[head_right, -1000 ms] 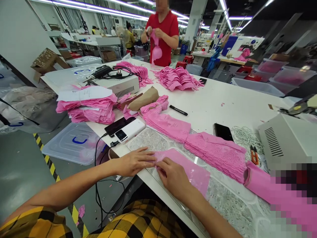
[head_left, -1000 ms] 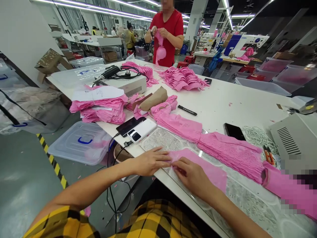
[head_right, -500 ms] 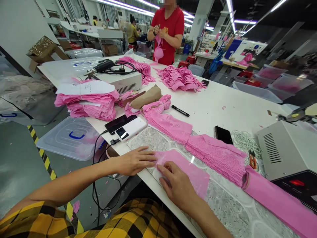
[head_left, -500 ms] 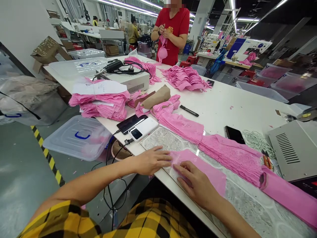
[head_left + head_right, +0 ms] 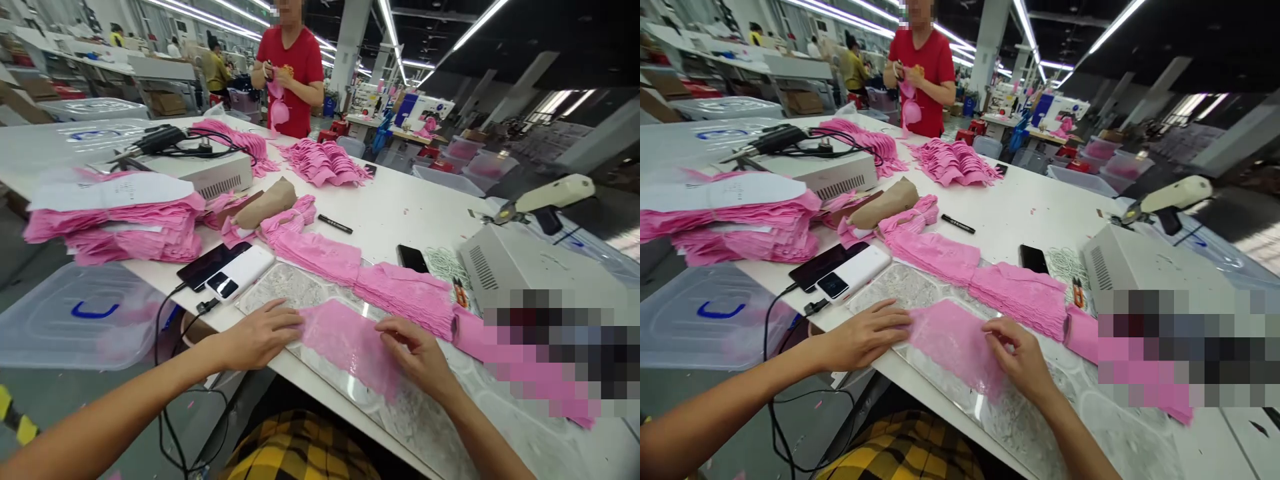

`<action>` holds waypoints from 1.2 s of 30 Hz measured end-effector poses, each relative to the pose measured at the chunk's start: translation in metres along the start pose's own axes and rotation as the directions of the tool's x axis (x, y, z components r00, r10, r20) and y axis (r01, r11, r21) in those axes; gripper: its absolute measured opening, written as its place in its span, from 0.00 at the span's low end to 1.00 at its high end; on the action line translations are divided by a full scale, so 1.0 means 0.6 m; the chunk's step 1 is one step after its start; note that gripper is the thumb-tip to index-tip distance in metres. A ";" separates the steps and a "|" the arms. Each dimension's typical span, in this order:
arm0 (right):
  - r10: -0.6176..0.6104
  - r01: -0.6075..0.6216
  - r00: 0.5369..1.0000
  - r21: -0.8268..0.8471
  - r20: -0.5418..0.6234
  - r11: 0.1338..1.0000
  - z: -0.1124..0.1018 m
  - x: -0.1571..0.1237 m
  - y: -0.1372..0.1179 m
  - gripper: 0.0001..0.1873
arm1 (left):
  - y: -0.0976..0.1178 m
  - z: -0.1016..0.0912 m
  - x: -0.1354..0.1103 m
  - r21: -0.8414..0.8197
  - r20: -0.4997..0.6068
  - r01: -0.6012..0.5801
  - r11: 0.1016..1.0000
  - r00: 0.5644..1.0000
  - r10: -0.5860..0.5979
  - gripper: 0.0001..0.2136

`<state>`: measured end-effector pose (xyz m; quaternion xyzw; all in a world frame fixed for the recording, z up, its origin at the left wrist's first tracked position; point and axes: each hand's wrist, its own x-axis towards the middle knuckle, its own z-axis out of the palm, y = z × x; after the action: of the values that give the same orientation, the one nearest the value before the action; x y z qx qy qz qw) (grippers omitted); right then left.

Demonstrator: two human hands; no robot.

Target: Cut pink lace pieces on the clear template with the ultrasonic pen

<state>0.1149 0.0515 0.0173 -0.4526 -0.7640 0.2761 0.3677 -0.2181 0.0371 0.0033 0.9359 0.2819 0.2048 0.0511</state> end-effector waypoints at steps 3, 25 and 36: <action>0.071 -0.075 0.996 -0.088 -0.050 0.993 -0.035 -0.032 0.025 0.09 | -0.002 0.002 0.015 0.022 -0.019 -0.033 0.999 0.999 0.034 0.14; 0.081 -0.099 0.991 -0.182 -0.106 0.978 -0.044 0.117 0.138 0.11 | -0.089 0.069 0.337 0.103 0.228 0.230 0.968 0.942 -0.247 0.15; 0.166 -0.180 0.980 -0.122 -0.114 0.976 -0.053 0.115 0.137 0.15 | -0.098 0.068 0.348 0.061 0.233 0.283 0.957 0.929 -0.289 0.15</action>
<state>0.1588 0.1522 -0.0050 -0.5543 -0.7182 0.2323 0.3507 -0.0728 0.2016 0.0277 0.9032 0.4097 0.0773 0.1017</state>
